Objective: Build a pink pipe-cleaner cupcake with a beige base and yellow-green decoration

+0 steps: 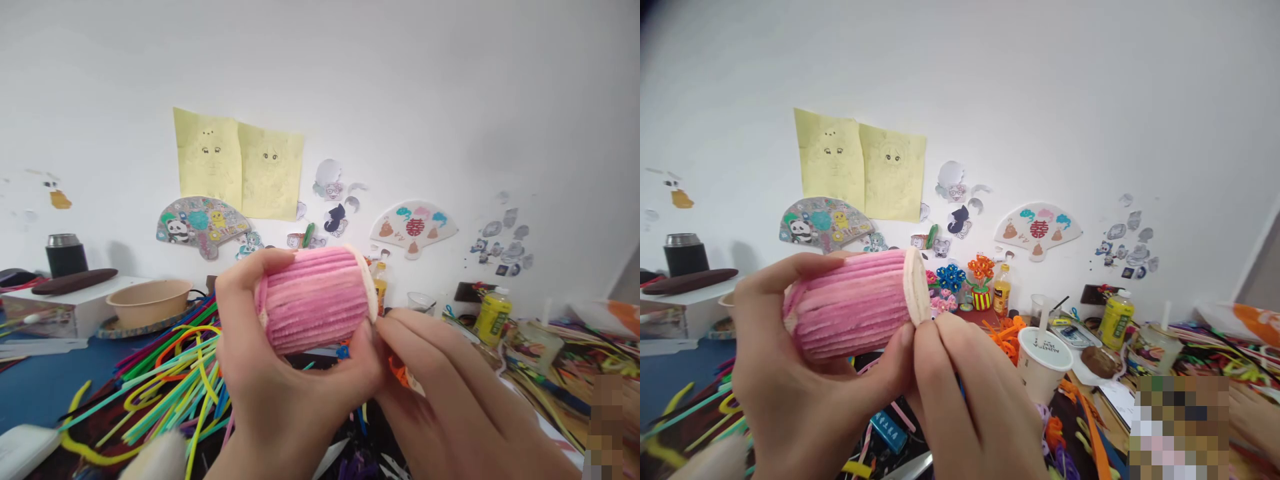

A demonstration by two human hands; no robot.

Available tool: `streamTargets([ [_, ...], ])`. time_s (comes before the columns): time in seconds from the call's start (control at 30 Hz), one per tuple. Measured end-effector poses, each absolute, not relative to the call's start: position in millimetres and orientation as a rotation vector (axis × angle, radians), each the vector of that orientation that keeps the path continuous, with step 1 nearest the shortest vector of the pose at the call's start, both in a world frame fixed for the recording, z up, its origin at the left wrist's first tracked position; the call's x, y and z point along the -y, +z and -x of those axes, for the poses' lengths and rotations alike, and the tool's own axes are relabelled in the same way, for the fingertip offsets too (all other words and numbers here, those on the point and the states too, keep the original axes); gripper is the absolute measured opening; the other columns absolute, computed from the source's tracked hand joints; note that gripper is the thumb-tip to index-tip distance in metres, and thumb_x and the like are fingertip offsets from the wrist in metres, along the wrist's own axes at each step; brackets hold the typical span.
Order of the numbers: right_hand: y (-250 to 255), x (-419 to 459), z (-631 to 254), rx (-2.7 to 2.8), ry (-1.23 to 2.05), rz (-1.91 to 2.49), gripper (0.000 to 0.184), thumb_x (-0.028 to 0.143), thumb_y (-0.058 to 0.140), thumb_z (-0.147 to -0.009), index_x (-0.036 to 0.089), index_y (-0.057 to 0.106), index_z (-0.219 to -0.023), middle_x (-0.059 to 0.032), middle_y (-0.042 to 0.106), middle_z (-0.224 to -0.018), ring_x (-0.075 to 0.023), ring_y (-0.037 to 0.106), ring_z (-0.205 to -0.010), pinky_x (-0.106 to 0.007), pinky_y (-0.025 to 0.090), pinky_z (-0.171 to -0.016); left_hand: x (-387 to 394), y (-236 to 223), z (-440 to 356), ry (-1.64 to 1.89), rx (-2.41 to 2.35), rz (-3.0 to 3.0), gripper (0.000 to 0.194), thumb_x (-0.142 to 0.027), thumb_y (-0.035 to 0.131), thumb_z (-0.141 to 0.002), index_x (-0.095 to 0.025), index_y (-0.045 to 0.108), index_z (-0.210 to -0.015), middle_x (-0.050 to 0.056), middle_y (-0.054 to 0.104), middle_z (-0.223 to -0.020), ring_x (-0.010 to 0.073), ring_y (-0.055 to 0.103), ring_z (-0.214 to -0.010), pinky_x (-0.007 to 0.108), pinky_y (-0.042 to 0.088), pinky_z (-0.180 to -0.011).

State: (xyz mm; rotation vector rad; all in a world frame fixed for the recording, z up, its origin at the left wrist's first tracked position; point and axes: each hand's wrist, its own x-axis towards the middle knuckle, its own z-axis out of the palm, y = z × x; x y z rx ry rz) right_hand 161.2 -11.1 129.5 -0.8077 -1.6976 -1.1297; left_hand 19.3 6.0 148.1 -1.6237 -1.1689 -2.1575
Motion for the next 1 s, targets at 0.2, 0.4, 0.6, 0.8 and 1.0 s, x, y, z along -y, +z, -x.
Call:
streamTargets([
  [0.2,137.5,1.2,-146.4,1.533,-0.990,0.771,0.005,0.018,0.064,-0.093,0.019,0.066,-0.089,-0.0015,0.076,-0.074,-0.0136,0.071,-0.063,-0.025,0.053,-0.069,-10.1,149.3,-13.6,-2.044,1.239,1.695,0.054,-0.042,0.075,-0.066,-0.021,0.052,-0.110,0.007,0.055,-0.106,0.0274,0.057,-0.102,0.035,0.055,-0.067],
  [0.4,148.0,-0.3,-147.8,1.650,-0.815,0.857,0.021,0.020,0.057,-0.094,0.018,0.061,-0.073,0.0041,0.060,-0.060,-0.0070,0.057,-0.050,-0.019,0.042,-0.051,-19.1,146.2,-12.7,-2.057,1.131,1.740,0.053,-0.038,0.075,-0.066,-0.021,0.054,-0.111,0.006,0.057,-0.105,0.0262,0.058,-0.101,0.033,0.051,-0.069],
  [0.6,143.9,-1.7,-149.4,1.733,-0.784,0.871,0.026,0.016,0.056,-0.093,0.017,0.060,-0.067,0.0036,0.058,-0.057,-0.0082,0.052,-0.047,-0.023,0.038,-0.049,-21.0,146.6,-7.7,-1.996,1.071,1.826,0.051,-0.032,0.074,-0.068,-0.021,0.051,-0.113,0.005,0.059,-0.106,0.0248,0.060,-0.100,0.036,0.051,-0.078],
  [0.8,143.4,-3.5,-144.1,1.665,-0.825,0.806,0.028,0.014,0.057,-0.093,0.019,0.059,-0.065,0.0013,0.066,-0.061,-0.0092,0.058,-0.048,-0.023,0.041,-0.047,-19.8,147.2,-7.3,-2.004,1.112,1.804,0.052,-0.035,0.074,-0.066,-0.021,0.052,-0.111,0.005,0.059,-0.105,0.0251,0.061,-0.098,0.036,0.053,-0.074],
  [1.0,145.2,-2.6,-143.5,1.614,-0.900,0.749,0.026,0.014,0.060,-0.092,0.020,0.062,-0.067,0.0045,0.063,-0.053,-0.0078,0.058,-0.044,-0.019,0.046,-0.046,-17.8,148.9,-11.0,-2.007,1.148,1.758,0.051,-0.034,0.073,-0.064,-0.023,0.052,-0.109,0.005,0.059,-0.103,0.0254,0.060,-0.097,0.036,0.053,-0.070],
])
